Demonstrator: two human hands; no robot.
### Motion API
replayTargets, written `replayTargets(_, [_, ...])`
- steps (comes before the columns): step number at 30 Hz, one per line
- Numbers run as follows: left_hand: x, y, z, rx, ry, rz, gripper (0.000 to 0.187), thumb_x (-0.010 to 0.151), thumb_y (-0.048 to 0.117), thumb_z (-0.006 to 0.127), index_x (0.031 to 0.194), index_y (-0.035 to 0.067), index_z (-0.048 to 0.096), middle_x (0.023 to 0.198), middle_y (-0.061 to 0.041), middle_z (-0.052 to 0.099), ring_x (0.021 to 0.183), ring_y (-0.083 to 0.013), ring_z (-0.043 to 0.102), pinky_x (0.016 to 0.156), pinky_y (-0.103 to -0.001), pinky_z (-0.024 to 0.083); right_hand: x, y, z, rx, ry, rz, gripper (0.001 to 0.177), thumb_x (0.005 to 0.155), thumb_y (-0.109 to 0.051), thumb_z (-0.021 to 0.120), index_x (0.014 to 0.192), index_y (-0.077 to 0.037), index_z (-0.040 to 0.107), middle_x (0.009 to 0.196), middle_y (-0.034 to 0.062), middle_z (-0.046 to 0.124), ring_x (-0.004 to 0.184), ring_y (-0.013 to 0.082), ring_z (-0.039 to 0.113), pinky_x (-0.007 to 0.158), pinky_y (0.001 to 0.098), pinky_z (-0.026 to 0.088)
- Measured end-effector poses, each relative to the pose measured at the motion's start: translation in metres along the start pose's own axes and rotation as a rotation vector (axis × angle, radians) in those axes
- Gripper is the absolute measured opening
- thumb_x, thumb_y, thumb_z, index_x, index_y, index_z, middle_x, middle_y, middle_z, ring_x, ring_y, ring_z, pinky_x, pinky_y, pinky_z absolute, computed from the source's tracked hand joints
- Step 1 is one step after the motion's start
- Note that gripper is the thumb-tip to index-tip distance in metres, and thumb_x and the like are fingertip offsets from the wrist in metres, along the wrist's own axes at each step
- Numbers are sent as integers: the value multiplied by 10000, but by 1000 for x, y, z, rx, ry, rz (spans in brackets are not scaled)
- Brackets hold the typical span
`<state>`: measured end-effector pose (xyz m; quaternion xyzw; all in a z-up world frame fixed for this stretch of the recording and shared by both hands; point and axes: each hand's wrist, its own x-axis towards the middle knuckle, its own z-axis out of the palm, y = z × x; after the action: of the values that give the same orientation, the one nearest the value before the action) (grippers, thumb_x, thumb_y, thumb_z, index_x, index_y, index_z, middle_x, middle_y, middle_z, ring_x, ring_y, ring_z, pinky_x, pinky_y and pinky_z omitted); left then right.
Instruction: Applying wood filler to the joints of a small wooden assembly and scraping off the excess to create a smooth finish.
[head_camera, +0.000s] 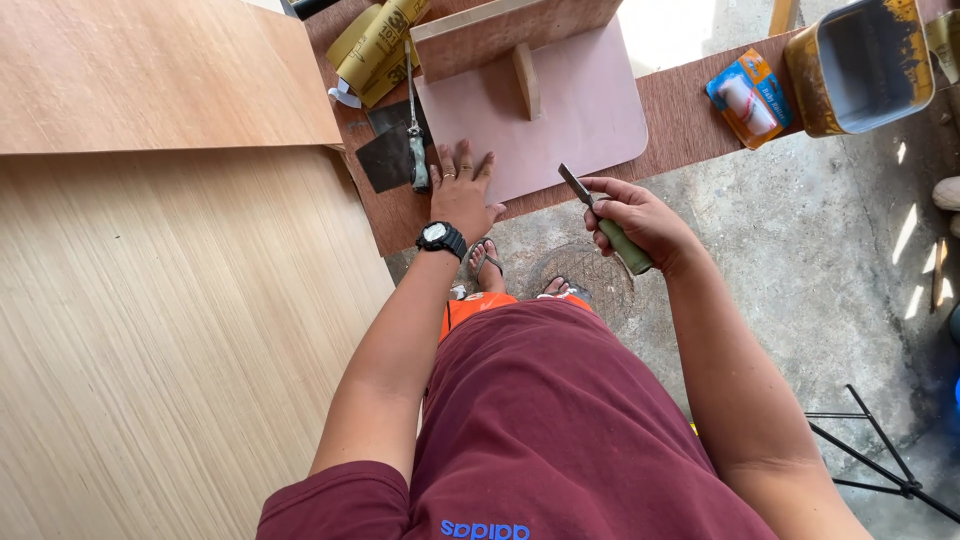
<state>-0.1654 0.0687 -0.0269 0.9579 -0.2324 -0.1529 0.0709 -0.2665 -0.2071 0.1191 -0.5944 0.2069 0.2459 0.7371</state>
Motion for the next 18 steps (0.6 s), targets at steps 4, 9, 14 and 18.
replayTargets(4, [18, -5, 29, -336, 211, -32, 815, 905, 614, 804, 1613, 292, 562, 1649, -190, 543, 1531, -489, 495, 1237, -674, 383, 11, 4, 3, 27, -10, -29, 514, 1022, -51, 558, 1534, -60, 598, 839, 133, 675, 586, 188, 691, 453, 372, 632])
replayTargets(9, [21, 36, 4, -1619, 114, -151, 467, 976, 302, 921, 1373, 153, 726, 1083, -67, 830, 896, -118, 801, 759, -218, 644, 11, -4, 15, 40, -41, -12, 504, 1019, -44, 559, 1517, -82, 624, 813, 140, 663, 564, 199, 684, 447, 374, 626])
replayTargets(14, [21, 48, -5, -1806, -48, -171, 326, 973, 395, 898, 1219, 213, 785, 1002, -36, 853, 759, -81, 807, 614, -159, 638, 8, -15, 27, 37, -110, -28, 496, 1019, -35, 550, 1507, -74, 634, 784, 132, 640, 528, 188, 664, 418, 347, 599])
replayTargets(18, [14, 52, 10, -1983, -46, -294, 168, 1003, 298, 856, 1079, 154, 814, 937, -92, 849, 752, -140, 813, 646, -225, 671, 15, -7, 21, 82, -167, 1, 479, 1016, -39, 563, 1486, -75, 648, 771, 140, 631, 503, 193, 651, 402, 348, 585])
